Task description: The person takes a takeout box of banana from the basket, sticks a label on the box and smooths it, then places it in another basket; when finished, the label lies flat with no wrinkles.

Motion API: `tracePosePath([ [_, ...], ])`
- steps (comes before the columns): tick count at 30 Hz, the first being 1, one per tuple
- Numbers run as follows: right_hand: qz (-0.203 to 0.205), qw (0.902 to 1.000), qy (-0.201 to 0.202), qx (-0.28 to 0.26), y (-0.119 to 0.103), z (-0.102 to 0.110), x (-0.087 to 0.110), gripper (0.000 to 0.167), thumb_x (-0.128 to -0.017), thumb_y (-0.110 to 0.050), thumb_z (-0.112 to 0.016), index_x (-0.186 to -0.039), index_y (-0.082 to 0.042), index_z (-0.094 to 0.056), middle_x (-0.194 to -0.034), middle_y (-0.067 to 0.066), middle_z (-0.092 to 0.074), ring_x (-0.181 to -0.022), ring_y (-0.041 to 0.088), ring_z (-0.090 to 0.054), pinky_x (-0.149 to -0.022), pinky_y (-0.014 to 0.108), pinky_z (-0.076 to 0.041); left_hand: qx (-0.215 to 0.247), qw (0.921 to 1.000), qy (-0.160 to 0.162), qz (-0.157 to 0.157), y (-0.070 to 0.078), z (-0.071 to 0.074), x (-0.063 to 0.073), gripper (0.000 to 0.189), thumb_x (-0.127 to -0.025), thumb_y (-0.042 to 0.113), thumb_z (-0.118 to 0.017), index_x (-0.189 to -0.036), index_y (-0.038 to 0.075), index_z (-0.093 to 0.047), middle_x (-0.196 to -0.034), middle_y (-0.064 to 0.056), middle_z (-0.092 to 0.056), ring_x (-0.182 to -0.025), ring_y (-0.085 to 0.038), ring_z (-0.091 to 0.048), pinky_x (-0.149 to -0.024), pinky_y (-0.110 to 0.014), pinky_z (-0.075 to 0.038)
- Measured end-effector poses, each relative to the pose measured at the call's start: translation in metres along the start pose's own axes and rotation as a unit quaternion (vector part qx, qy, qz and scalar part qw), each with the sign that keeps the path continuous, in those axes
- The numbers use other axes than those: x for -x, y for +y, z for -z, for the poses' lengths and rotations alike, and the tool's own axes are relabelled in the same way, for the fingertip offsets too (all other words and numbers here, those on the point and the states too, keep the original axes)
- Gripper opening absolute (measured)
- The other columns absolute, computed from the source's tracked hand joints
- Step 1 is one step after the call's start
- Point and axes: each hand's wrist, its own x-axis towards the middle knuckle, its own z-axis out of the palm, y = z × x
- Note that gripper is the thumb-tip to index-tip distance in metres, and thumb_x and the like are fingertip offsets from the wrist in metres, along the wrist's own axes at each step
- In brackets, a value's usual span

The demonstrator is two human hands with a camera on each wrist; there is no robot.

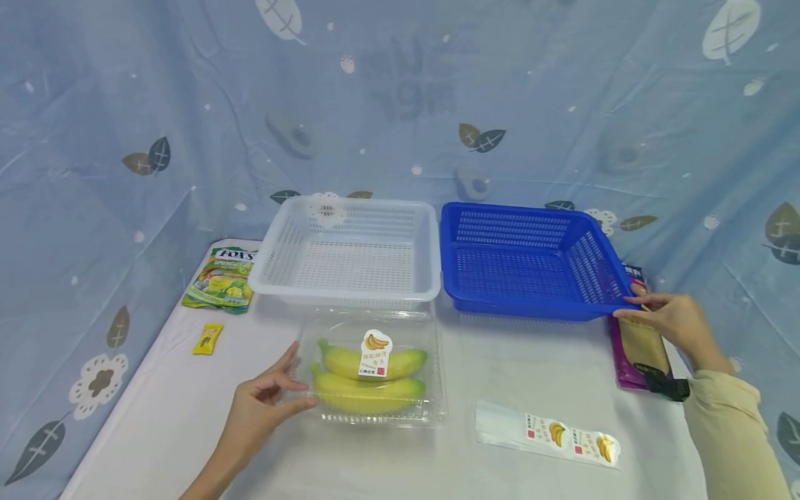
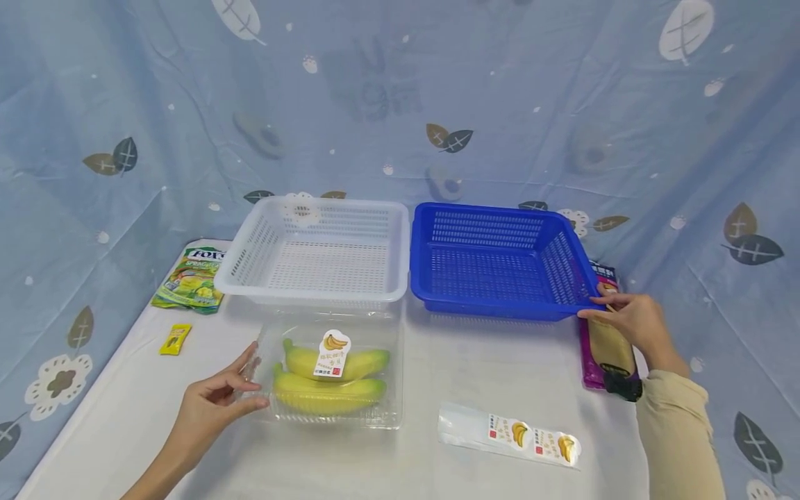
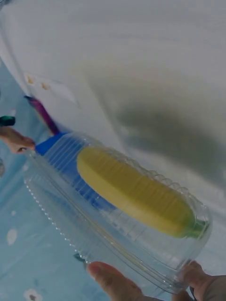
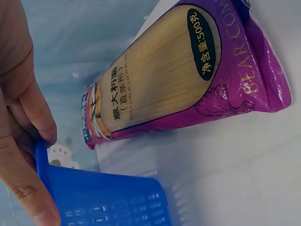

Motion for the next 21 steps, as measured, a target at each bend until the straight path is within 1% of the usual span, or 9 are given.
tracePosePath([
  [2, 0.0, 1.0, -0.001, -0.003, 0.0, 0.0, -0.001, 0.071, -0.083, -0.045, -0.072, -0.119, 0.014, -0.058, -0.134, 0.024, -0.039, -0.122, 0.06, -0.034, -0.086, 0.061, -0.037, 0.006, 1.0, -0.004, -0.005, 0.008, -0.003, 0.001, 0.021, -0.07, 0.0, -0.082, -0.085, -0.007, -0.068, -0.148, -0.015, -0.038, -0.118, 0.003, -0.05, -0.094, -0.011, -0.04],
  [6, 0.007, 1.0, 0.003, -0.001, 0.0, -0.001, -0.002, 0.068, -0.083, -0.044, -0.072, -0.118, 0.014, -0.059, -0.133, 0.024, -0.04, -0.122, 0.06, -0.035, -0.083, 0.056, -0.038, 0.0, 0.9999, -0.014, -0.011, 0.023, -0.007, -0.001, 0.021, -0.071, 0.003, -0.082, -0.085, -0.006, -0.069, -0.148, -0.012, -0.039, -0.121, -0.001, -0.05, -0.094, -0.011, -0.039],
  [8, 0.006, 0.9999, 0.0, -0.009, 0.0, 0.0, -0.002, 0.069, -0.084, -0.043, -0.072, -0.118, 0.014, -0.058, -0.134, 0.024, -0.039, -0.124, 0.06, -0.033, -0.087, 0.06, -0.038, -0.008, 0.9998, -0.017, -0.012, 0.03, -0.008, -0.004, 0.021, -0.072, 0.005, -0.082, -0.085, -0.005, -0.069, -0.148, -0.01, -0.04, -0.123, -0.004, -0.049, -0.094, -0.011, -0.039],
  [11, 0.002, 0.9998, -0.005, -0.02, 0.001, 0.0, -0.002, 0.072, -0.084, -0.045, -0.071, -0.12, 0.015, -0.057, -0.135, 0.024, -0.036, -0.126, 0.059, -0.03, -0.093, 0.065, -0.035, -0.014, 0.9996, -0.019, -0.016, 0.038, -0.01, -0.01, 0.021, -0.073, 0.007, -0.082, -0.086, -0.004, -0.069, -0.148, -0.008, -0.041, -0.126, -0.01, -0.048, -0.095, -0.011, -0.038],
  [14, -0.001, 0.9995, -0.007, -0.031, 0.001, 0.0, -0.002, 0.073, -0.083, -0.046, -0.072, -0.12, 0.015, -0.056, -0.136, 0.024, -0.036, -0.127, 0.059, -0.029, -0.094, 0.068, -0.032, -0.015, 0.9994, -0.02, -0.023, 0.044, -0.01, -0.014, 0.02, -0.073, 0.007, -0.082, -0.086, -0.004, -0.069, -0.148, -0.008, -0.041, -0.128, -0.016, -0.047, -0.096, -0.012, -0.038],
  [18, -0.002, 0.9998, -0.001, -0.022, 0.001, 0.0, -0.003, 0.073, -0.081, -0.047, -0.073, -0.119, 0.014, -0.058, -0.135, 0.022, -0.039, -0.125, 0.058, -0.033, -0.093, 0.066, -0.035, -0.011, 0.9992, -0.025, -0.029, 0.049, -0.012, -0.018, 0.02, -0.073, 0.006, -0.082, -0.086, -0.003, -0.069, -0.148, -0.008, -0.04, -0.129, -0.02, -0.046, -0.097, -0.013, -0.037],
  [21, -0.004, 1.0, -0.001, -0.005, 0.002, 0.001, -0.003, 0.075, -0.081, -0.048, -0.072, -0.119, 0.015, -0.058, -0.134, 0.025, -0.04, -0.122, 0.059, -0.034, -0.09, 0.064, -0.038, -0.009, 0.9992, -0.027, -0.03, 0.051, -0.014, -0.022, 0.02, -0.073, 0.007, -0.082, -0.085, -0.003, -0.069, -0.148, -0.007, -0.041, -0.129, -0.021, -0.046, -0.099, -0.014, -0.037],
])
